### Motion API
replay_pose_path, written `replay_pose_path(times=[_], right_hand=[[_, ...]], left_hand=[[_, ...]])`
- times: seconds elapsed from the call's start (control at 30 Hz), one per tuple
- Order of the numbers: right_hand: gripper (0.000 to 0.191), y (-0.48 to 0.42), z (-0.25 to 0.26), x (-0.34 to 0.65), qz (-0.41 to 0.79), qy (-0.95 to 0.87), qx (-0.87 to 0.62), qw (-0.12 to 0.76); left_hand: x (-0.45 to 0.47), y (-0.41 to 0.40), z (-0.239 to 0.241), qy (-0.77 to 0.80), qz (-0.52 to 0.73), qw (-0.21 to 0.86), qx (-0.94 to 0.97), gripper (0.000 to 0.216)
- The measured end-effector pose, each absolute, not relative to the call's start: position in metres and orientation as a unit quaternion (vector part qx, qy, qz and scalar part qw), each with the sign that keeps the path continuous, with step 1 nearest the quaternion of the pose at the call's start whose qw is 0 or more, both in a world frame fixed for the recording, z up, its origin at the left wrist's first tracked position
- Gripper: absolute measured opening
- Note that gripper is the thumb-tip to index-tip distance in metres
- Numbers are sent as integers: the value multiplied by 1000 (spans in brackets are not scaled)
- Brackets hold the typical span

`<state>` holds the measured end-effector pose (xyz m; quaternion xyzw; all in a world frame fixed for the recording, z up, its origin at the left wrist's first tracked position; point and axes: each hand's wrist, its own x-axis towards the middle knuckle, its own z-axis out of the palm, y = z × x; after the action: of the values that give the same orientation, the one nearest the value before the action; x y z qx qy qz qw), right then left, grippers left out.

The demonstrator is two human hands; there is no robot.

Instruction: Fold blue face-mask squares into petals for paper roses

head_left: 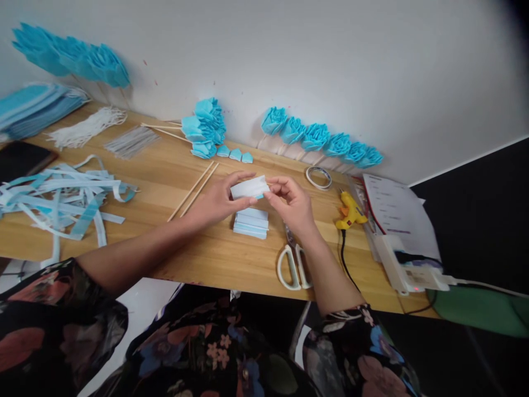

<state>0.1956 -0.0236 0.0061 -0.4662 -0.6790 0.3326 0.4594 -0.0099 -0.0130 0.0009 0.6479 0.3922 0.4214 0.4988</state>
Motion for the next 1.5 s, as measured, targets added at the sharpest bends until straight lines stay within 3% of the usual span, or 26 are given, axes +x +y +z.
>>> replay_pose_path(times=[0.13,0.37,0.53,0.77,0.87,0.97,1.2,1.5], right_hand=[[30,-23,5,196,351,-678,-464,448],[73,-22,5,196,429,-692,-429,392],[64,-24,4,198,402,-702,-468,356],[62,-25,2,196,388,-706,-464,368],[59,-25,3,197,370,-703,-468,386],[59,-25,4,197,362,-707,-462,394],[58,-26,6,193,390,-705,-457,378],[48,-25,0,196,412,-663,-472,411]], left_hand=[[-11,-11,-4,398,434,462,663,52],[-10,-10,-7,391,413,443,693,52],[-9,-12,-9,357,445,475,670,57],[-10,-14,1,307,473,597,570,67],[-10,-13,0,306,442,626,564,56],[-10,-12,-2,337,386,616,598,34],[-11,-15,-1,427,368,551,615,43],[-9,-16,-3,433,381,570,585,37]])
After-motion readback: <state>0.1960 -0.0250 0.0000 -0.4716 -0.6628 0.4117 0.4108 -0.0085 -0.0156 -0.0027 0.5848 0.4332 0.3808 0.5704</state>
